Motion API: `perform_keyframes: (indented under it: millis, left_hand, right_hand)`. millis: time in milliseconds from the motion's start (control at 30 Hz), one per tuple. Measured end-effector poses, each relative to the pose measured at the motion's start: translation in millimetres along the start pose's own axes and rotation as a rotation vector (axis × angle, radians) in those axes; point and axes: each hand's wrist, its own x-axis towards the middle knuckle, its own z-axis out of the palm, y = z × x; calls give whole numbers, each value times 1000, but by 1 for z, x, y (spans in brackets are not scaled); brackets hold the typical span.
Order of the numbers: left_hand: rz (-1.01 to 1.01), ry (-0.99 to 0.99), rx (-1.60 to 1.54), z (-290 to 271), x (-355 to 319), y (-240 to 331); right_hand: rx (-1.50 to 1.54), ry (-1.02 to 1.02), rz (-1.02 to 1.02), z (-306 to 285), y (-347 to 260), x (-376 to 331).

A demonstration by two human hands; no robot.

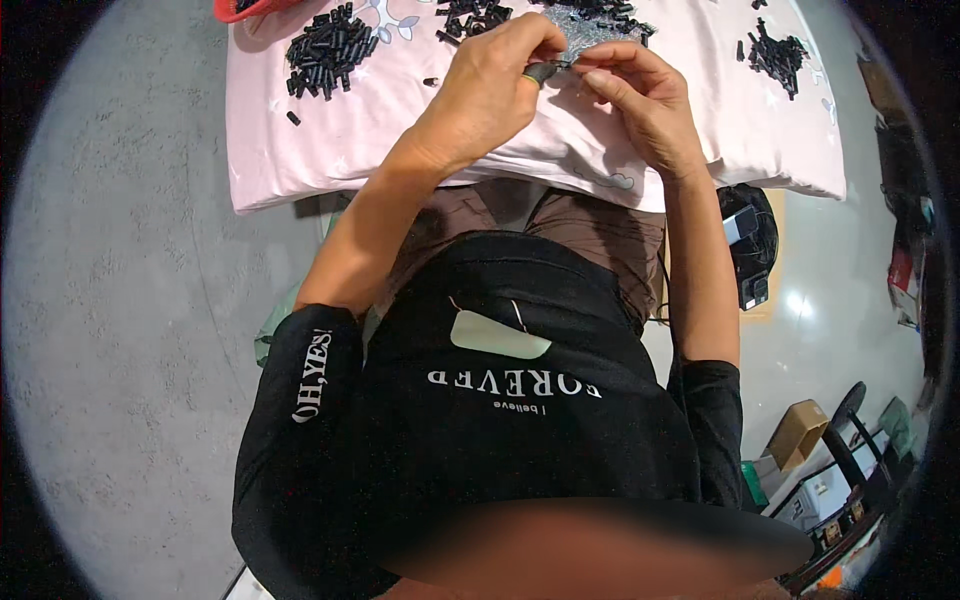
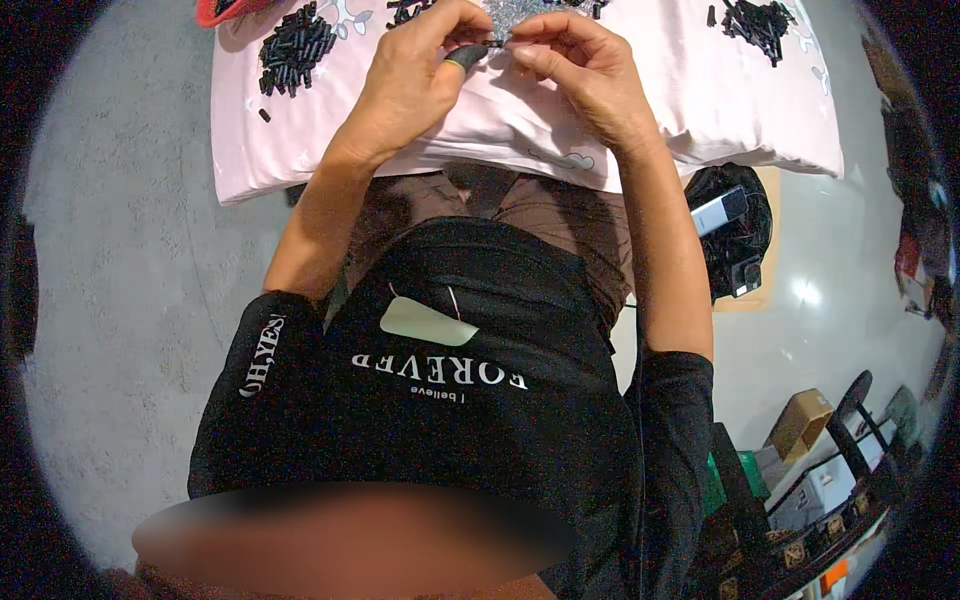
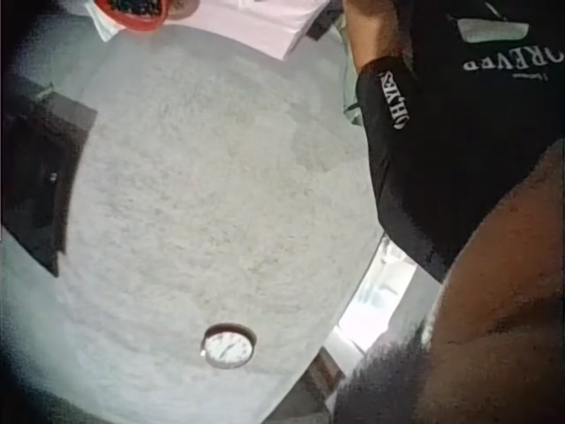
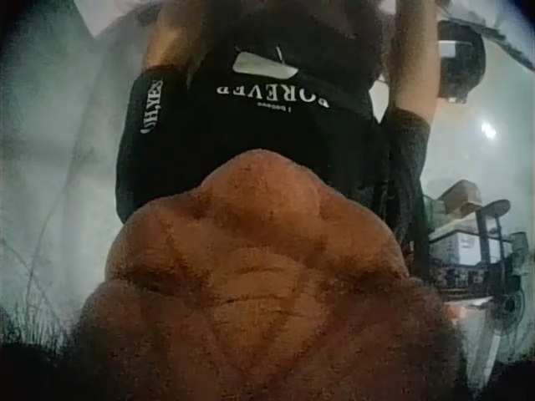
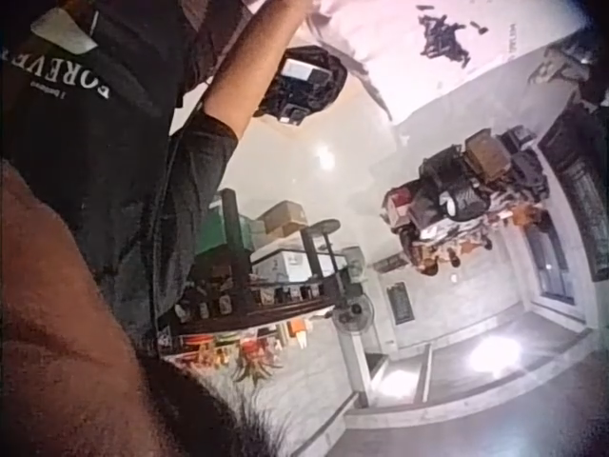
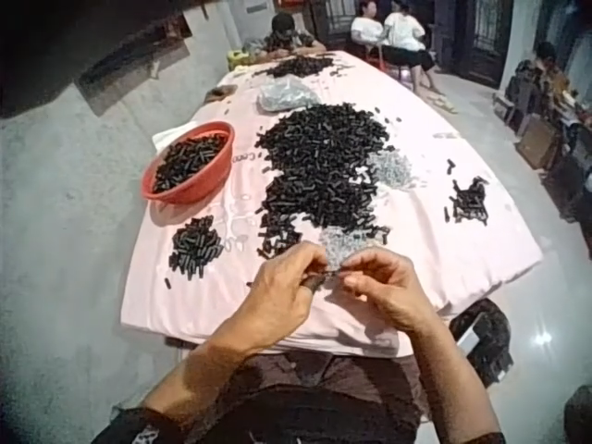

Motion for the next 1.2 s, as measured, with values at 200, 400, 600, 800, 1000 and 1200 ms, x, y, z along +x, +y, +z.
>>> perform_keyframes:
  millis: [200, 400, 600, 800, 1000, 1200]
  left_hand:
    - [35, 24, -66, 11, 6, 4]
    - [1, 40, 64, 2, -1, -20]
    - [12, -77, 190, 7, -10, -25]
    - [7, -59, 232, 15, -10, -26]
    - [-44, -130, 264, 9, -11, -26]
    - [-47, -102, 216, 6, -13, -26]
  right_hand:
    - [-75, -24, -18, -6, 3, -1]
    - [128, 34, -2, -12, 9, 3]
    - [250, 72, -32, -17, 12, 6]
    - [279, 102, -11, -19, 15, 6]
    - [288, 90, -13, -19, 14, 6]
    - [237, 62, 5, -16, 12, 5]
